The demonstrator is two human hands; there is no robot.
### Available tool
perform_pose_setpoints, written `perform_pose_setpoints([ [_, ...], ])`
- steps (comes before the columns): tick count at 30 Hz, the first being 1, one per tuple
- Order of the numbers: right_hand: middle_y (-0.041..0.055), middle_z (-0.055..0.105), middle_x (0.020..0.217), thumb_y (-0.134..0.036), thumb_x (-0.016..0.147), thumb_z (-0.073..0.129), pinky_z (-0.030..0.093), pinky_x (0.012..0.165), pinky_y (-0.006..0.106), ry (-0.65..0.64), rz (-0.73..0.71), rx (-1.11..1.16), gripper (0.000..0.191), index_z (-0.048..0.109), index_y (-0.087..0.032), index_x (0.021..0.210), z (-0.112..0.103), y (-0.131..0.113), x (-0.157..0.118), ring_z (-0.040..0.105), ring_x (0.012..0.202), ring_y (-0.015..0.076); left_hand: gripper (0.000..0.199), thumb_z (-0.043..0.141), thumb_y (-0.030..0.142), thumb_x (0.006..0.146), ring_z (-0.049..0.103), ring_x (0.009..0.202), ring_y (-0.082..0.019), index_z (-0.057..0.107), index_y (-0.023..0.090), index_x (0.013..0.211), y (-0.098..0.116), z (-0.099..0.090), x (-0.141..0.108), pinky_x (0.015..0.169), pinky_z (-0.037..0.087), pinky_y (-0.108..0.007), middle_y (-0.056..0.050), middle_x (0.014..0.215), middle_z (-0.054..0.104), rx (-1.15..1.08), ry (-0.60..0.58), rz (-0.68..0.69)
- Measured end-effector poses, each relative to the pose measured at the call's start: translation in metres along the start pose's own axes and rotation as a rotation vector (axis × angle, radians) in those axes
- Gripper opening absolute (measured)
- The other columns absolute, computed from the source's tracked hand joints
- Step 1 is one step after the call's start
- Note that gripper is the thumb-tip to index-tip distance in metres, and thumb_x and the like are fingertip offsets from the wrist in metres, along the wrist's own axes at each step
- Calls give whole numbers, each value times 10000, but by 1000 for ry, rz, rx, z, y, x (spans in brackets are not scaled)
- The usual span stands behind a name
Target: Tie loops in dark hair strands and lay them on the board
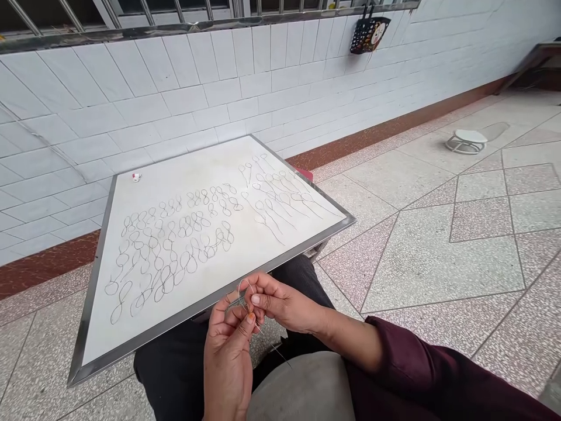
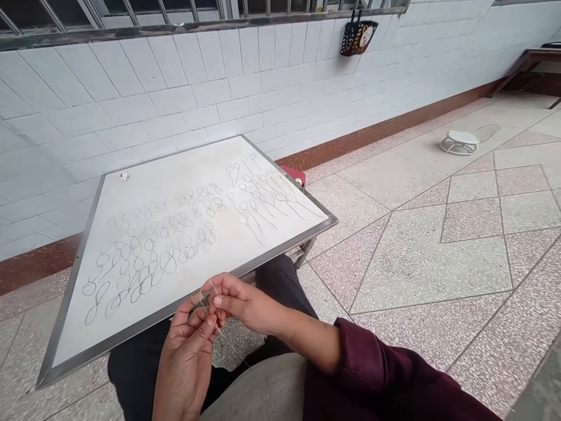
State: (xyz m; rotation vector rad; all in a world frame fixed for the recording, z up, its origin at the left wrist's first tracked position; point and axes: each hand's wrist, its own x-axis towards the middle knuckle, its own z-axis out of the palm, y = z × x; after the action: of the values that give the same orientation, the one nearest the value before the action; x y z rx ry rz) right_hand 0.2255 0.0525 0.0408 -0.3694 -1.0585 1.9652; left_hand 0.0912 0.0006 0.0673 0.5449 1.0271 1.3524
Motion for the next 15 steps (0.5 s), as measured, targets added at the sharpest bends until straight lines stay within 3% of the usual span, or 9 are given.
perform_pose_setpoints([
  [7,-14,639,913,-451,952,650,504,752,270,66,-25,77,376,591,-205,1230,4,-5,0,615,720,78,504,888,231,658,572,690,-118,667,234,1111,9,4,3,742,498,-258,27,720,632,6,47,-4],
  [12,-21,684,821,-459,842,778,491,638,237,172,11,162,412,594,-178,1080,-1,-6,3,627,622,79,607,934,281,586,592,718,-126,653,245,1123,11,13,6,707,506,-236,26,750,648,48,92,-71],
  [15,-37,688,753,-478,744,852,472,564,227,177,19,186,503,573,-183,1042,-7,-5,7,618,551,88,736,982,318,439,599,671,-133,665,248,1100,8,15,14,670,526,-241,45,692,640,54,152,-75],
])
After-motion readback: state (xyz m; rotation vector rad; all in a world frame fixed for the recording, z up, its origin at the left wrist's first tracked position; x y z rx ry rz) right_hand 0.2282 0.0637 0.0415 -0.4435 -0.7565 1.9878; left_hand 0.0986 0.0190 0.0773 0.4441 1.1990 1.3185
